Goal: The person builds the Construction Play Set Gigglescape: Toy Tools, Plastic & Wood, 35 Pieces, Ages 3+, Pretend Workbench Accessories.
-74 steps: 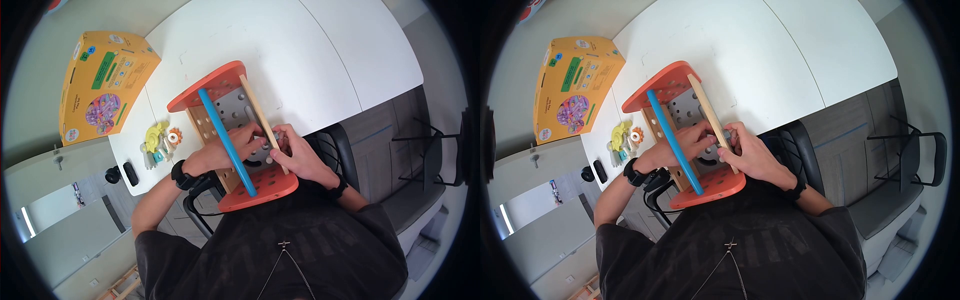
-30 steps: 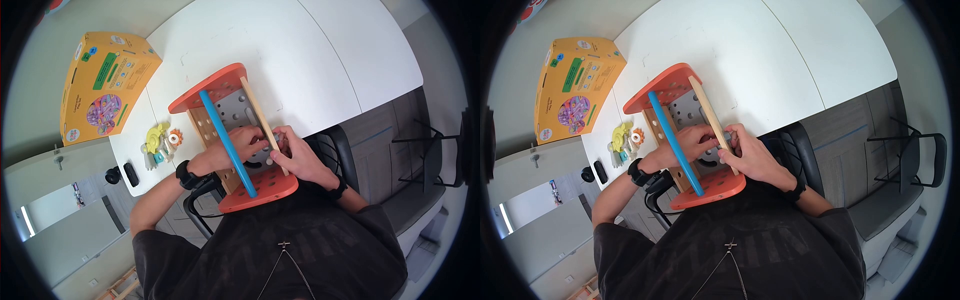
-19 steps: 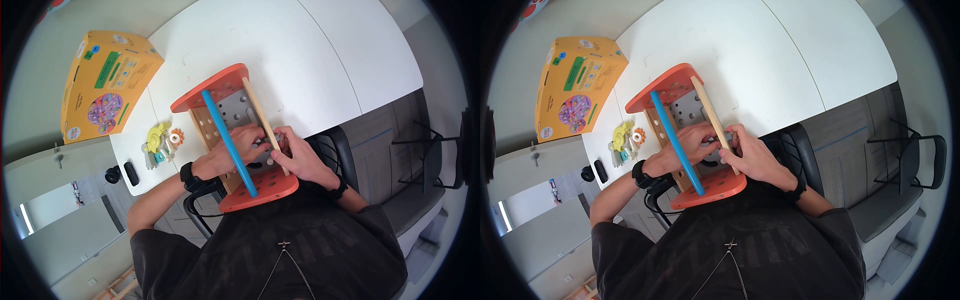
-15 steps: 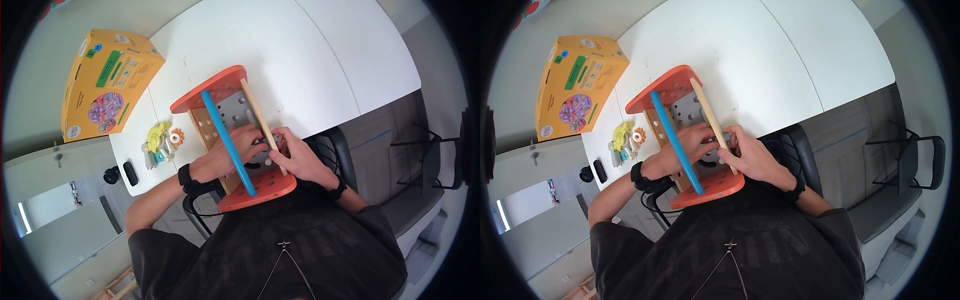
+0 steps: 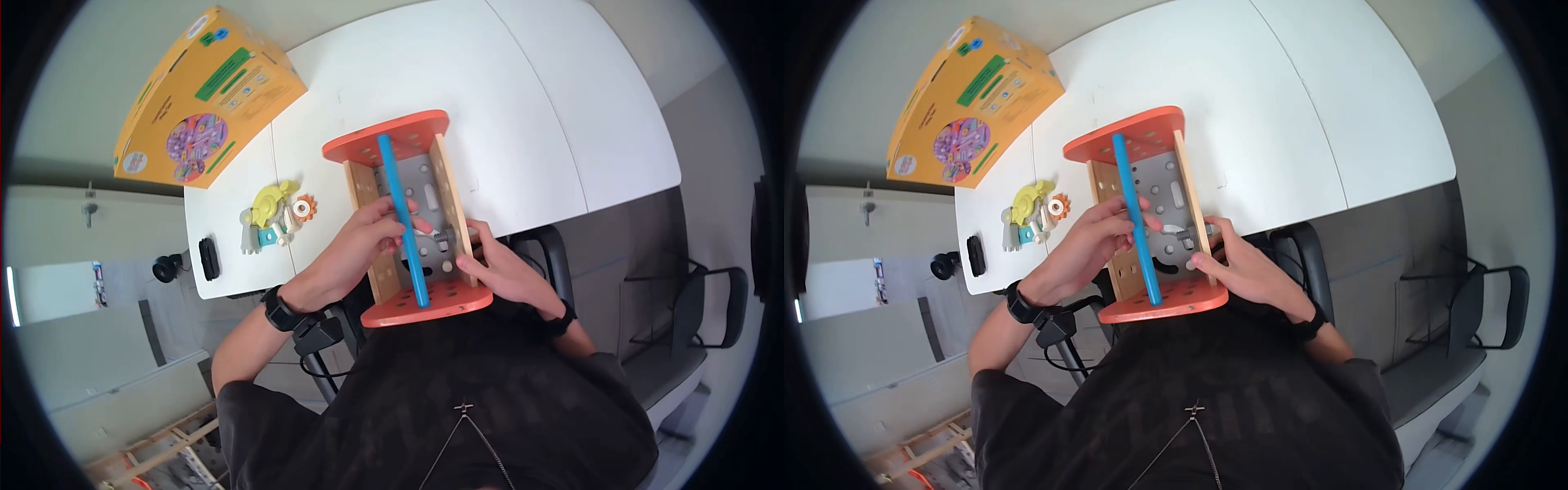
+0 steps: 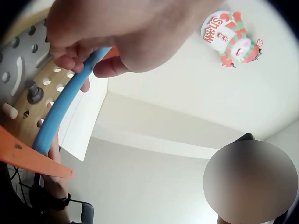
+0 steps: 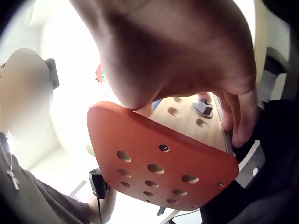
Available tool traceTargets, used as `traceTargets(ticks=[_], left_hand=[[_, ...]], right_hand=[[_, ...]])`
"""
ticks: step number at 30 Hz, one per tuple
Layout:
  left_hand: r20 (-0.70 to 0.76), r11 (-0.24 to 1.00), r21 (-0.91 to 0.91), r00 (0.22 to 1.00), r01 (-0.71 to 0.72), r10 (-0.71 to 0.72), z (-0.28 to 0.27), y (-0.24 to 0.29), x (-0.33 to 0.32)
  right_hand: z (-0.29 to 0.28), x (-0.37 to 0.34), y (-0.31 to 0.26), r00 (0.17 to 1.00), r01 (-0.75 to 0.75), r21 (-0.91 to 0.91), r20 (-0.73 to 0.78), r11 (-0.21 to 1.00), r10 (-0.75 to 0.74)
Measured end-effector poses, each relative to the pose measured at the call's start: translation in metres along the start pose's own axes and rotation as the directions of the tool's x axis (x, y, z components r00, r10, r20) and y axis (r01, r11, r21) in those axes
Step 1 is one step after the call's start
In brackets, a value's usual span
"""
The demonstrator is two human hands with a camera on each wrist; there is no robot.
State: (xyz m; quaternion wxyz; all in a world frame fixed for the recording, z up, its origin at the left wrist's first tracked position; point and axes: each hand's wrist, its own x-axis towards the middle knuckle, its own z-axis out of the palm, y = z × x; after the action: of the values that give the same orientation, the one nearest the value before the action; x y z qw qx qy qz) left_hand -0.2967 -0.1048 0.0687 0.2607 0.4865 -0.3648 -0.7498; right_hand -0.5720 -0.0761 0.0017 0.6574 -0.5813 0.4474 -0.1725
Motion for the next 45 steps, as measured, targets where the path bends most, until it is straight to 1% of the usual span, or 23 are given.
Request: traceTargets(ticks=[4, 6, 8, 11, 12, 13, 15, 16, 17, 19, 22, 23, 27, 28, 29, 31, 32, 35, 36, 38, 39, 41, 45], left_hand=[[0.025, 0.999, 0.013, 0.999, -0.036, 0.035, 0.015, 0.011, -0.006], [0.057, 0.997, 0.016, 0.995, -0.08, 0.079, 0.018, 0.013, -0.012], [0.082, 0.985, 0.047, 0.984, -0.163, 0.159, 0.024, 0.023, -0.021], [0.077, 0.948, 0.097, 0.952, -0.304, 0.297, 0.022, 0.03, -0.032], [0.072, 0.93, 0.117, 0.937, -0.349, 0.343, 0.019, 0.032, -0.035], [0.044, 0.925, 0.097, 0.93, -0.368, 0.366, 0.016, 0.031, -0.038], [-0.011, 0.912, 0.061, 0.913, -0.405, 0.407, 0.008, 0.026, -0.049], [-0.037, 0.915, 0.094, 0.917, -0.392, 0.396, 0.003, 0.026, -0.055], [-0.095, 0.907, 0.07, 0.902, -0.416, 0.421, 0.001, 0.019, -0.056], [-0.215, 0.885, 0.021, 0.862, -0.466, 0.459, -0.01, -0.008, -0.047], [-0.276, 0.88, -0.095, 0.861, -0.466, 0.426, -0.017, -0.037, -0.023], [-0.303, 0.87, -0.135, 0.855, -0.475, 0.42, -0.018, -0.045, -0.015], [-0.289, 0.905, -0.134, 0.89, -0.403, 0.353, -0.016, -0.069, -0.001], [-0.283, 0.913, -0.057, 0.883, -0.405, 0.374, -0.019, -0.083, 0.001], [-0.224, 0.924, 0.093, 0.897, -0.371, 0.382, -0.021, -0.089, -0.003], [-0.101, 0.87, 0.39, 0.925, -0.303, 0.367, -0.029, -0.099, -0.012], [-0.104, 0.861, 0.437, 0.936, -0.26, 0.336, -0.028, -0.099, -0.022], [-0.197, 0.786, 0.588, 0.909, -0.191, 0.368, -0.033, -0.09, -0.054], [-0.297, 0.723, 0.674, 0.843, -0.148, 0.449, -0.036, -0.089, -0.06], [-0.437, 0.589, 0.808, 0.658, -0.012, 0.614, -0.043, -0.087, -0.067], [-0.445, 0.541, 0.841, 0.561, -0.005, 0.698, -0.052, -0.088, -0.066], [-0.45, 0.378, 0.893, 0.445, 0.245, 0.774, -0.073, -0.092, -0.062], [-0.45, 0.328, 0.879, 0.373, 0.347, 0.811, -0.092, -0.095, -0.054]], right_hand=[[0.003, -0.002, 0.016, 0.995, 0.048, 0.168, 0.083, 0.985, -0.063], [0.007, 0.002, 0.032, 0.995, 0.057, 0.353, 0.058, 0.934, -0.083], [0.009, 0.002, 0.018, 0.996, 0.036, 0.57, 0.042, 0.821, -0.073], [-0.002, 0.009, -0.009, 0.991, 0.108, 0.508, 0.017, 0.855, -0.136], [-0.004, 0.012, -0.02, 0.986, 0.16, 0.511, -0.042, 0.844, -0.162], [-0.008, 0.013, -0.037, 0.984, 0.177, 0.462, -0.107, 0.869, -0.144], [-0.023, 0.023, -0.052, 0.941, 0.319, 0.179, -0.172, 0.931, -0.29], [-0.02, 0.023, -0.069, 0.886, 0.421, 0.071, -0.246, 0.904, -0.393], [-0.022, 0.026, -0.077, 0.828, 0.472, -0.156, -0.26, 0.868, -0.497], [-0.025, 0.032, -0.088, 0.696, 0.482, -0.574, -0.209, 0.662, -0.687], [-0.029, 0.044, -0.097, 0.561, 0.467, -0.829, 0.008, 0.309, -0.828], [-0.032, 0.048, -0.098, 0.516, 0.456, -0.873, 0.103, 0.171, -0.851], [-0.042, 0.055, -0.105, 0.544, 0.435, -0.901, 0.27, -0.009, -0.794], [-0.044, 0.058, -0.105, 0.539, 0.426, -0.903, 0.3, -0.053, -0.787], [-0.046, 0.061, -0.103, 0.533, 0.415, -0.905, 0.328, -0.097, -0.78], [-0.05, 0.067, -0.097, 0.535, 0.385, -0.908, 0.367, -0.167, -0.761], [-0.051, 0.07, -0.095, 0.539, 0.372, -0.908, 0.381, -0.193, -0.751], [-0.05, 0.074, -0.092, 0.543, 0.345, -0.908, 0.398, -0.236, -0.739], [-0.049, 0.076, -0.091, 0.542, 0.335, -0.91, 0.398, -0.244, -0.74], [-0.046, 0.08, -0.087, 0.538, 0.328, -0.906, 0.413, -0.269, -0.735], [-0.045, 0.082, -0.085, 0.535, 0.324, -0.903, 0.422, -0.284, -0.732], [-0.043, 0.088, -0.08, 0.526, 0.328, -0.899, 0.429, -0.291, -0.734], [-0.038, 0.098, -0.064, 0.514, 0.307, -0.894, 0.444, -0.325, -0.734]])
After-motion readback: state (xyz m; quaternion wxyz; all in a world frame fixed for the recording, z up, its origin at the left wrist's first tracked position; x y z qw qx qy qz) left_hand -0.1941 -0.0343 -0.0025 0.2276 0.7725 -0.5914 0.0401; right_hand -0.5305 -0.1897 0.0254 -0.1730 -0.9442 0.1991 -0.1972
